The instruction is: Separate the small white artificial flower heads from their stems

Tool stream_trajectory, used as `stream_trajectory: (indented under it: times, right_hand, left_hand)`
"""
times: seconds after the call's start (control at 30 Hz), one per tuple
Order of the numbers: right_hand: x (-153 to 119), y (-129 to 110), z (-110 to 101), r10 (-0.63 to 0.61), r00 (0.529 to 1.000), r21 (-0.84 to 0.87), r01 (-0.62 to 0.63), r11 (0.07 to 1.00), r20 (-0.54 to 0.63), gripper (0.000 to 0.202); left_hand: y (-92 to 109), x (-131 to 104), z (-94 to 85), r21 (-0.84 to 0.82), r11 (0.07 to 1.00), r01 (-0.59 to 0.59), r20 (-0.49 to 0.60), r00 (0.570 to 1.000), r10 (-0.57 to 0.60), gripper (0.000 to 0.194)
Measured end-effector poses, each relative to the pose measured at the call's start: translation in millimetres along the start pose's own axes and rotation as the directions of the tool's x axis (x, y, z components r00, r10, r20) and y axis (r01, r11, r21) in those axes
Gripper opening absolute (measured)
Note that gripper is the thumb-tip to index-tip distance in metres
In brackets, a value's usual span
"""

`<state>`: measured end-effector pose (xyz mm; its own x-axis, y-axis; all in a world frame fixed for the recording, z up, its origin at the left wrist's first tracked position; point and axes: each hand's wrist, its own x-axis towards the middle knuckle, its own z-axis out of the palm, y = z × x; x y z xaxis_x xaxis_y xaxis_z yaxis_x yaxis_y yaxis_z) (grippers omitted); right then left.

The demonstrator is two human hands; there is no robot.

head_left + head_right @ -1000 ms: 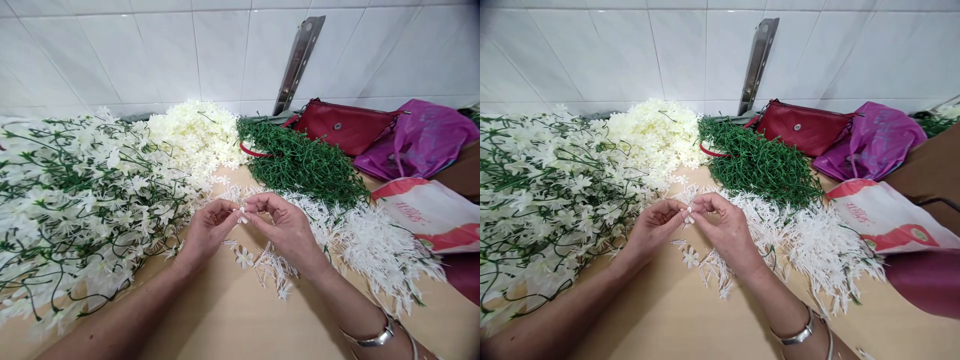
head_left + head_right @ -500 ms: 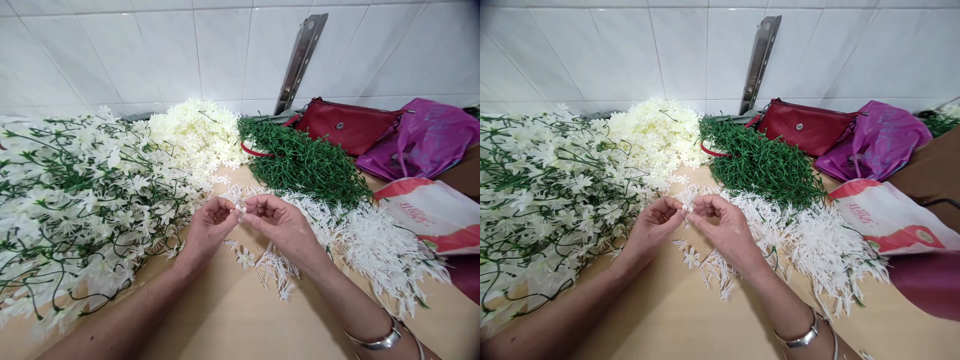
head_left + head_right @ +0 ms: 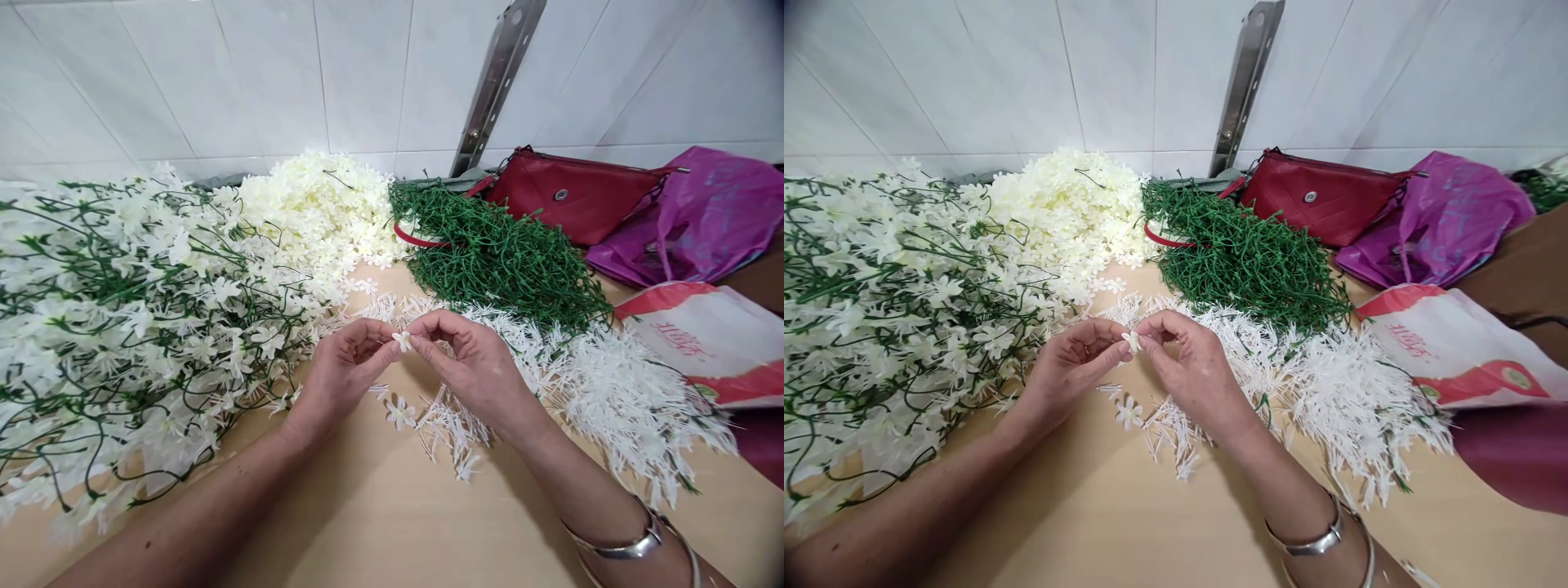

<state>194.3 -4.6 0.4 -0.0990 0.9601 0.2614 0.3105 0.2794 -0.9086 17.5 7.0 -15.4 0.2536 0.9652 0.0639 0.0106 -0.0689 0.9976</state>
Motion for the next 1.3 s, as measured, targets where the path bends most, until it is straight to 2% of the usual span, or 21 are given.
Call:
stream_trajectory:
  times: [0.23, 0.33, 0.47, 0.53, 0.6, 0.97, 1.3]
  right_hand:
    - [2.1, 1.4, -3.7, -0.054, 0.998, -0.065, 0.055, 0.996, 0.021, 0.01]
    - [1.6, -0.4, -2.4, -0.084, 0.996, -0.101, 0.084, 0.991, 0.001, 0.01]
    - [-2.5, -5.4, 3.9, -0.248, 0.958, -0.242, 0.209, 0.948, -0.143, 0.007]
    - [-4.8, -7.5, 8.1, -0.341, 0.932, -0.316, 0.289, 0.904, -0.122, 0.01]
    - [-6.3, -8.0, 11.8, -0.372, 0.925, -0.339, 0.326, 0.883, -0.08, 0.013]
    - [-6.6, -5.6, 13.3, -0.217, 0.972, -0.168, 0.199, 0.965, -0.094, 0.012]
    - [-7.3, -3.0, 13.7, -0.118, 0.989, -0.021, 0.117, 0.993, -0.093, 0.011]
  left_hand:
    - [-0.9, -0.9, -2.4, 0.132, 0.991, -0.032, 0.013, 0.999, 0.031, 0.02]
    - [0.1, -0.2, -2.2, 0.119, 0.992, -0.03, 0.012, 1.0, 0.029, 0.021]
    - [2.7, 1.1, 0.4, -0.007, 1.0, 0.011, -0.051, 0.999, -0.011, 0.021]
    - [4.3, 1.0, 2.0, -0.038, 0.999, 0.017, -0.075, 0.997, -0.02, 0.021]
    - [5.1, 0.3, 3.0, -0.047, 0.999, -0.006, -0.068, 0.998, 0.003, 0.021]
    - [3.0, -3.9, -1.7, 0.11, 0.993, -0.038, -0.028, 0.999, 0.041, 0.017]
    - [8.3, 2.7, -0.1, -0.064, 0.996, 0.063, -0.018, 0.998, -0.064, 0.019]
